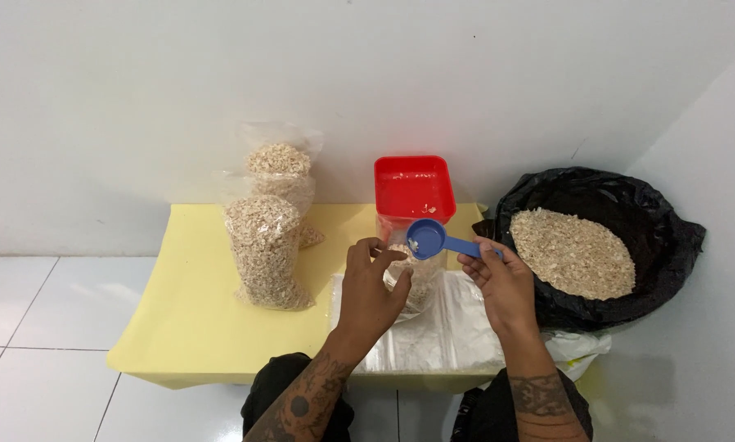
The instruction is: Scooping pet bedding from a large bin into a plastic bag and weighing it on a scale.
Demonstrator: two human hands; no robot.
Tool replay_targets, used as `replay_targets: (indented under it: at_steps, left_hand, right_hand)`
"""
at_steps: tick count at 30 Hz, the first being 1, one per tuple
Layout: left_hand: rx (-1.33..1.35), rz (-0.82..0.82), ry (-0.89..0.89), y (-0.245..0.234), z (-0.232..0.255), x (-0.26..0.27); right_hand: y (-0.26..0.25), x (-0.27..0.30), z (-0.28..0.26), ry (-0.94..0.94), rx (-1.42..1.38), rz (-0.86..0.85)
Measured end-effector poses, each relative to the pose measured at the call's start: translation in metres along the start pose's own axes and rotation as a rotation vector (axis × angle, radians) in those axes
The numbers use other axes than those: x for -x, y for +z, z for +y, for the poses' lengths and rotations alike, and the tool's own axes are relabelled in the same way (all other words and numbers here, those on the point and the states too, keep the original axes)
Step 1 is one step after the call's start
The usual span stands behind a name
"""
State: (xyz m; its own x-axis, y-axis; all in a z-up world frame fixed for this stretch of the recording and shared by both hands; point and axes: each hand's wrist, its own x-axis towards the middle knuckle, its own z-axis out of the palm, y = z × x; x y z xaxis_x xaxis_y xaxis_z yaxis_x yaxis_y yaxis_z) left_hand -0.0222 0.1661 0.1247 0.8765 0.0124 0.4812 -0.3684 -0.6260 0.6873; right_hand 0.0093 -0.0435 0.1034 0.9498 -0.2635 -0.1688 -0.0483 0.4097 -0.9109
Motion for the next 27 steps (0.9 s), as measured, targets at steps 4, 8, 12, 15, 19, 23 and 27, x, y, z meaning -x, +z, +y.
replay_targets:
  at_steps: [4, 8, 12, 15, 19, 23, 27]
  left_hand:
    - [0.003, 0.058, 0.049, 0.007, 0.007, -0.001]
    - [0.037, 0.12, 0.153, 0.013, 0.017, -0.001]
    - [0.027, 0.199, 0.305, 0.027, 0.027, -0.003]
    - [0.021, 0.219, 0.382, 0.041, 0.037, 0.0]
    - [0.056, 0.204, 0.451, 0.059, 0.048, 0.004]
    - [0.099, 0.052, 0.393, 0.081, 0.054, 0.011]
    - [0.131, -0.192, 0.29, 0.113, 0.047, 0.018]
  right_hand:
    - [-0.017, -0.011, 0.005, 0.035, -0.085, -0.011]
    - [-0.037, -0.022, 0.009, 0.071, -0.16, -0.024]
    - [-0.063, -0.038, 0.011, 0.096, -0.231, -0.009]
    - [-0.08, -0.04, 0.006, 0.108, -0.284, 0.008]
    - [-0.105, -0.045, -0.003, 0.104, -0.374, 0.054]
    - [-0.128, -0.038, -0.016, -0.038, -0.275, 0.076]
    - [-0.174, -0.051, -0.003, -0.152, -0.213, 0.135]
